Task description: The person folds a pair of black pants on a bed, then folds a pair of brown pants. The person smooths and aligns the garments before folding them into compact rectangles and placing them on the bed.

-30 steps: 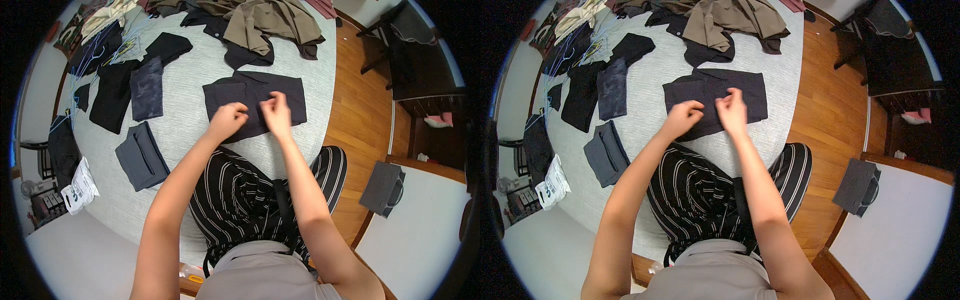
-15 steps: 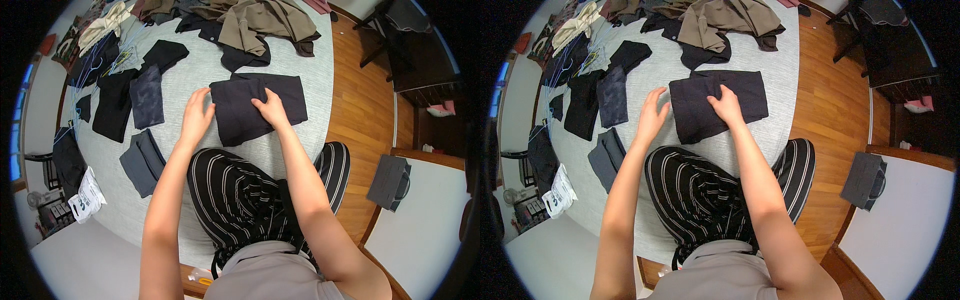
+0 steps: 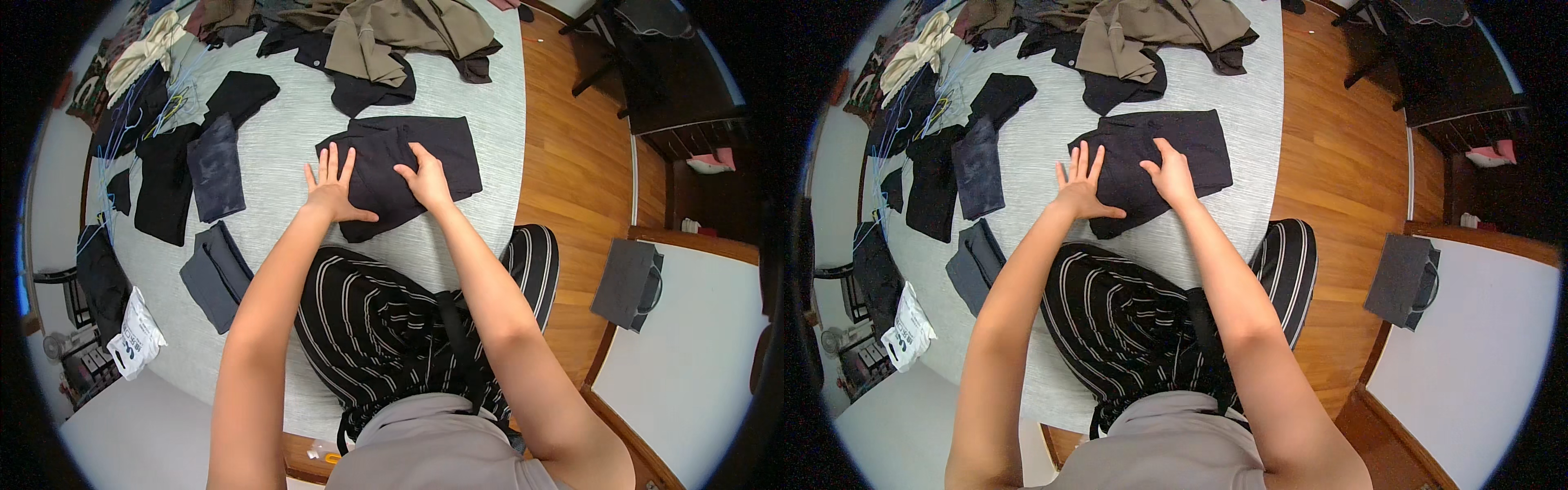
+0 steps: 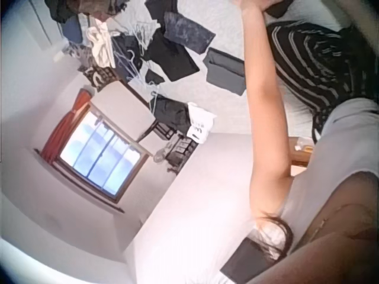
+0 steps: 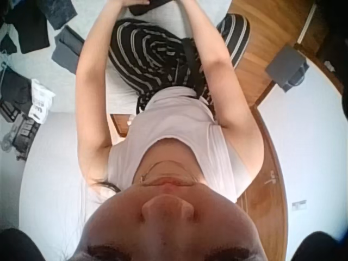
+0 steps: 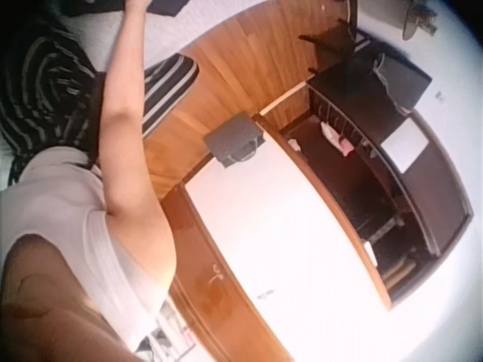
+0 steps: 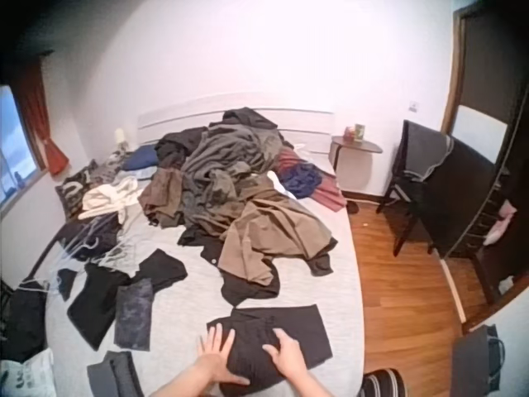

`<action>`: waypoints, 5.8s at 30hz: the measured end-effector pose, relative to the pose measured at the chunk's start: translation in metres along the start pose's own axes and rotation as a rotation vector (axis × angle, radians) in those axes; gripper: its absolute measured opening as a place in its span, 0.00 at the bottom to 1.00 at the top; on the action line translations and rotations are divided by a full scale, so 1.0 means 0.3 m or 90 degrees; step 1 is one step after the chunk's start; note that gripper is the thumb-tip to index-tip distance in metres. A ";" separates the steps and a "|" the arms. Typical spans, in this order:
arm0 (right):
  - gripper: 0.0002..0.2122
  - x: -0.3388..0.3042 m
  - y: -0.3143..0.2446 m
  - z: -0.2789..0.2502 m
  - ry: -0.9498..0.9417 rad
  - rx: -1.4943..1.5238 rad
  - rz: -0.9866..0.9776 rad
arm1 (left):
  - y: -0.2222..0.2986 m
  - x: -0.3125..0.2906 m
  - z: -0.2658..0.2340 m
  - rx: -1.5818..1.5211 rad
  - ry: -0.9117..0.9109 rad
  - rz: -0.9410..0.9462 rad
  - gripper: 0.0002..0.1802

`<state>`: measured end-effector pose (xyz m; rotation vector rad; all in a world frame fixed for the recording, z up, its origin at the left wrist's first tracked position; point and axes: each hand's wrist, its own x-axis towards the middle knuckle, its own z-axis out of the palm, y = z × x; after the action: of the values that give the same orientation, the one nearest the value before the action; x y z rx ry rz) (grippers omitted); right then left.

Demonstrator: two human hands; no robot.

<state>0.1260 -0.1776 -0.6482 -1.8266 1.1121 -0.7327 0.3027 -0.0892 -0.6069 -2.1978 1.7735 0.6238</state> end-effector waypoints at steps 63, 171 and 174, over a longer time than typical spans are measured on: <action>0.27 -0.064 0.069 -0.156 0.541 -0.409 0.130 | 0.168 -0.124 -0.025 -0.202 0.257 0.146 0.36; 0.38 -0.023 -0.020 0.003 -0.085 0.064 0.237 | -0.239 -0.088 0.113 -0.654 0.223 -0.291 0.33; 0.42 -0.005 -0.062 0.016 -0.182 0.099 0.293 | -0.190 -0.182 0.088 -0.949 -0.101 -0.116 0.39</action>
<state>0.1365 -0.1701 -0.6340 -1.4151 1.1864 -0.2689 0.3442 -0.0171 -0.6081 -2.7707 0.9431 2.5369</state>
